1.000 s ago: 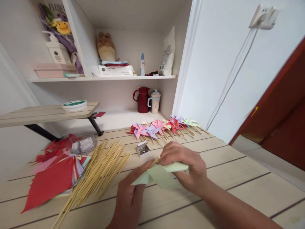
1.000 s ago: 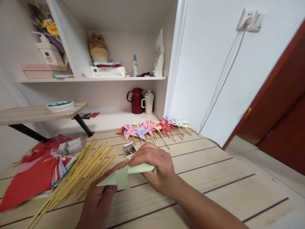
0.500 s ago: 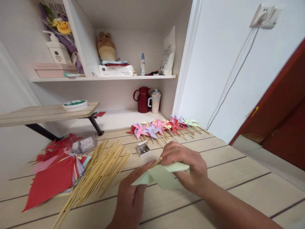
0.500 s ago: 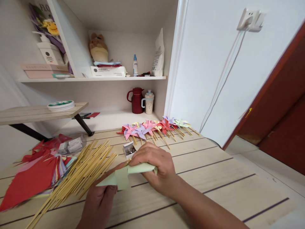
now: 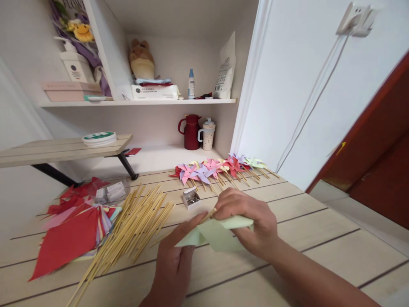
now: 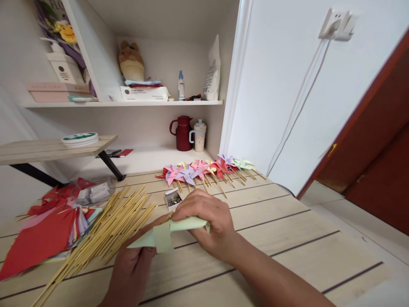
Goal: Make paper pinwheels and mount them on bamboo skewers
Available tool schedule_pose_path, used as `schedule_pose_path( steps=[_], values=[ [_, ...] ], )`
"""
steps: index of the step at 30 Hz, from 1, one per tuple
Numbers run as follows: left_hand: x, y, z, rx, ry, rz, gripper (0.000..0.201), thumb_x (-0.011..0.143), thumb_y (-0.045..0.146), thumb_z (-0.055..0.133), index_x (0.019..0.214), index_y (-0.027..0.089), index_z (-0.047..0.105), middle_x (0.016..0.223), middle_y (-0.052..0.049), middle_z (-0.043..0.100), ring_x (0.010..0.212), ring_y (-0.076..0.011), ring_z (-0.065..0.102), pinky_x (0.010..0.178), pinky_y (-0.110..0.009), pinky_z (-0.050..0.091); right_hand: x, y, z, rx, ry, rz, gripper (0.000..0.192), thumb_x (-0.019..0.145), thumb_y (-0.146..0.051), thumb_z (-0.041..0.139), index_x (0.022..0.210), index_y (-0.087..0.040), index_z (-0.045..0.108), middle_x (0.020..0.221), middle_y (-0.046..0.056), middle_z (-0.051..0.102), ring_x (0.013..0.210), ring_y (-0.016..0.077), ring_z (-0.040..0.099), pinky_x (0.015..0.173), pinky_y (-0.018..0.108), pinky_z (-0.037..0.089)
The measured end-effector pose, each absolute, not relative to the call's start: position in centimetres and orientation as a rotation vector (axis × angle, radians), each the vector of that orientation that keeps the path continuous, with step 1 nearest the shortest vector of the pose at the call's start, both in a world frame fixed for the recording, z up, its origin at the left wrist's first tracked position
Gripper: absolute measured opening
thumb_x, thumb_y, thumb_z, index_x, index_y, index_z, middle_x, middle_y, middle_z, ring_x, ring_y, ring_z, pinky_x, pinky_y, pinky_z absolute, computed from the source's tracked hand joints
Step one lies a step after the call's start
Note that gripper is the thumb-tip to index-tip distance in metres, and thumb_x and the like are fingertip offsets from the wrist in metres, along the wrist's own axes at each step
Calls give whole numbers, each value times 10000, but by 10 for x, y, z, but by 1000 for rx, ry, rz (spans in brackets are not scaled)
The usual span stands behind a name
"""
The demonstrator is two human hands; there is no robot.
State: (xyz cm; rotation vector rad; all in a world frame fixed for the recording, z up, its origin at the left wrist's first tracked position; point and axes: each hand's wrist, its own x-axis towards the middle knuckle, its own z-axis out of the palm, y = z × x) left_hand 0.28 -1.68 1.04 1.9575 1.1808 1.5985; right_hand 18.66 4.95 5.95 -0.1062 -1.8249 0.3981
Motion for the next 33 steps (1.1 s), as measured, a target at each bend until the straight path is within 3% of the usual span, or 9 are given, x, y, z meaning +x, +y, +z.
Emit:
schedule_pose_path(
  steps=[12, 22, 33],
  values=[
    [3, -16, 5, 1936, 1207, 1628, 433, 915, 150, 482, 1252, 272, 725, 1225, -35, 741, 1109, -223, 720, 953, -345, 585, 187, 49, 59, -116, -1828, 391, 329, 812, 51, 565, 993, -181, 712, 836, 59, 739, 754, 177, 651, 698, 358, 535],
    [2, -18, 11, 2027, 1163, 1664, 476, 901, 106, 503, 1279, 312, 704, 1213, -12, 749, 1076, -204, 732, 920, -302, 592, 187, 50, 58, -135, -1818, 434, 242, 861, -16, 590, 986, -185, 711, 853, 68, 734, 763, 182, 649, 702, 357, 526],
    [-5, -7, 2, 1781, 1274, 1555, 357, 953, 324, 541, 1244, 253, 735, 1231, -65, 744, 1146, -258, 691, 989, -367, 545, 185, 55, 53, -162, -1847, 406, 247, 873, -24, 590, 993, -200, 716, 848, 62, 752, 777, 186, 671, 715, 352, 541]
  ],
)
